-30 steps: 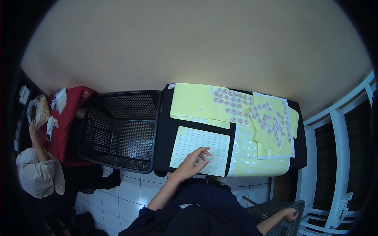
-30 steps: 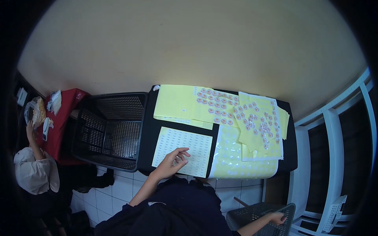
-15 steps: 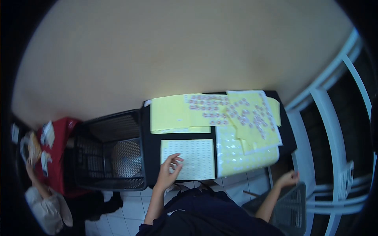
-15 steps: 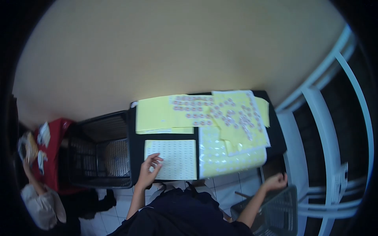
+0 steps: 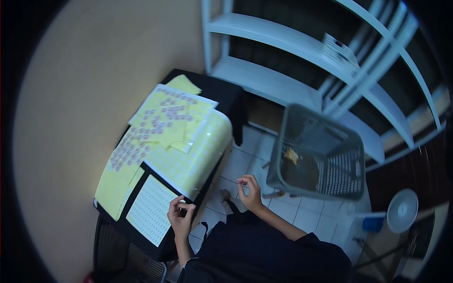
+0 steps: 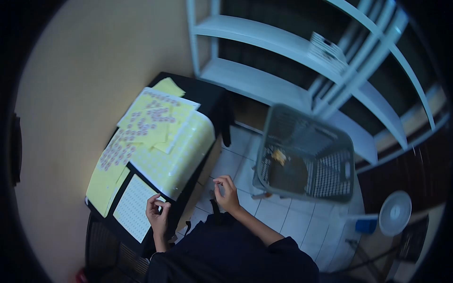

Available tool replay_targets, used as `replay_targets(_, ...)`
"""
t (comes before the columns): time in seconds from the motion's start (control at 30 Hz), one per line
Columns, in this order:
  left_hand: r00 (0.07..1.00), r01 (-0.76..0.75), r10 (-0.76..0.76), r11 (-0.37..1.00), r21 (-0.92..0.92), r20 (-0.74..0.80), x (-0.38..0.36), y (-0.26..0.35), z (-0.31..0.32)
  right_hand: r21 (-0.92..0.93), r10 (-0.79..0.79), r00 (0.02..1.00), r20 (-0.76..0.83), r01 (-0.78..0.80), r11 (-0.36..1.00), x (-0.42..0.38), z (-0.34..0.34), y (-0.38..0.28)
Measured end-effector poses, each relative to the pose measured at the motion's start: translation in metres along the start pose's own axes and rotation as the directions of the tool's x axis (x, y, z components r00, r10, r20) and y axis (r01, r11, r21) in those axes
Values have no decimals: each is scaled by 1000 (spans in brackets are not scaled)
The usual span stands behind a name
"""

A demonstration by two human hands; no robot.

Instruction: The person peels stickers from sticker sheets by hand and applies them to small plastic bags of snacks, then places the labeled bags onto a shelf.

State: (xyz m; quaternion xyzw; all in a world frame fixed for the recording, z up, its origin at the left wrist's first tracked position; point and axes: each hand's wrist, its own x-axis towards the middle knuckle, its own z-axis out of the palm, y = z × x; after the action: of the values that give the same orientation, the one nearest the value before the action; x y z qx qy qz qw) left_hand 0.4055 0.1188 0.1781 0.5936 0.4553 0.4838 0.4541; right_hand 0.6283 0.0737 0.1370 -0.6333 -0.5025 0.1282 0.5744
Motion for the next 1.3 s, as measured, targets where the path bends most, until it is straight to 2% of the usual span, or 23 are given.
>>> replay_targets(0.07, 993, 35, -31, 999, -33, 113, -8, -4, 12, -54, 14, 999, 33, -12, 998, -30, -26, -1)
replay_targets(0.1, 985, 78, -66, 995, -66, 162, -13, -5, 18, -69, 34, 999, 2, -34, 997, -45, -39, -1)
replay_targets(0.17, 964, 28, -16, 999, -42, 266, -23, -4, 31, -91, 114, 993, -43, -117, 989, -74, -62, 0)
replay_targets(0.23, 939, 110, -74, 990, -88, 334, -37, -6, 47, -124, 98, 988, -122, -113, 986, -99, -80, 3)
replay_targets(0.33, 903, 141, -69, 980, -142, 425, -54, -1, 77, -116, 445, 886, -132, -460, 880, -123, -111, -3)
replay_targets(0.37, 886, 167, -76, 973, -162, 457, -59, 0, 87, -117, 447, 883, -142, -463, 879, -128, -120, 0)
replay_targets(0.43, 860, 168, -84, 978, -125, 503, -68, -1, 105, -199, 313, 915, -254, -366, 909, -135, -137, 10)
replay_targets(0.57, 822, 142, -82, 988, -63, 564, -68, -1, 143, -210, 294, 879, -376, -389, 897, -107, -190, 25)
replay_targets(0.63, 855, 117, -86, 993, -28, 511, -64, -3, 165, -206, 287, 880, -379, -382, 901, -80, -220, 48)
replay_targets(0.7, 880, 81, -65, 997, -14, 470, -60, -16, 191, -286, 173, 904, -391, -298, 910, -44, -252, 72)
replay_targets(0.77, 915, -4, -45, 993, 120, 402, -60, -16, 224, -315, 181, 924, -337, -292, 903, -14, -274, 115)
replay_targets(0.83, 930, 41, -87, 990, 133, 358, -60, -18, 260, -339, 180, 942, -283, -274, 900, 5, -295, 172)
replay_targets(0.87, 938, 76, -122, 986, 150, 324, -61, -20, 276, -335, 401, 908, -119, -417, 845, 9, -303, 203)
replay_targets(0.9, 941, 81, -127, 985, 155, 315, -61, -22, 292, -355, 594, 803, 47, -542, 761, 14, -309, 233)
replay_targets(0.93, 943, 140, -194, 968, 206, 270, -64, -25, 307, -353, 596, 801, 57, -543, 762, 16, -310, 259)
replay_targets(0.97, 941, 201, -258, 947, 251, 218, -67, -29, 322, -432, 653, 752, 88, -562, 706, 17, -311, 285)
replay_targets(1.0, 956, 163, -211, 959, 232, 202, -67, -33, 333, -510, 706, 699, 115, -569, 645, 21, -309, 305)
replay_targets(1.03, 958, 169, -216, 956, 239, 189, -66, -36, 343, -509, 705, 697, 131, -563, 651, 24, -306, 326)
replay_targets(1.1, 971, 206, -230, 940, 273, 61, -65, -27, 357, -613, 727, 673, 135, -520, 595, 27, -295, 365)
replay_targets(1.13, 967, 243, -256, 928, 280, 8, -65, -25, 362, -609, 728, 668, 154, -516, 603, 27, -286, 386)
replay_targets(1.2, 965, 259, -259, 917, 302, -42, -71, -36, 362, -636, 677, 723, 137, -460, 620, 33, -266, 424)
replay_targets(1.23, 963, 269, -258, 911, 312, -76, -75, -41, 362, -631, 676, 721, 156, -453, 629, 37, -258, 435)
replay_targets(1.3, 960, 278, -257, 909, 312, -109, -73, -38, 367, -770, 691, 700, 179, -338, 541, 58, -242, 440)
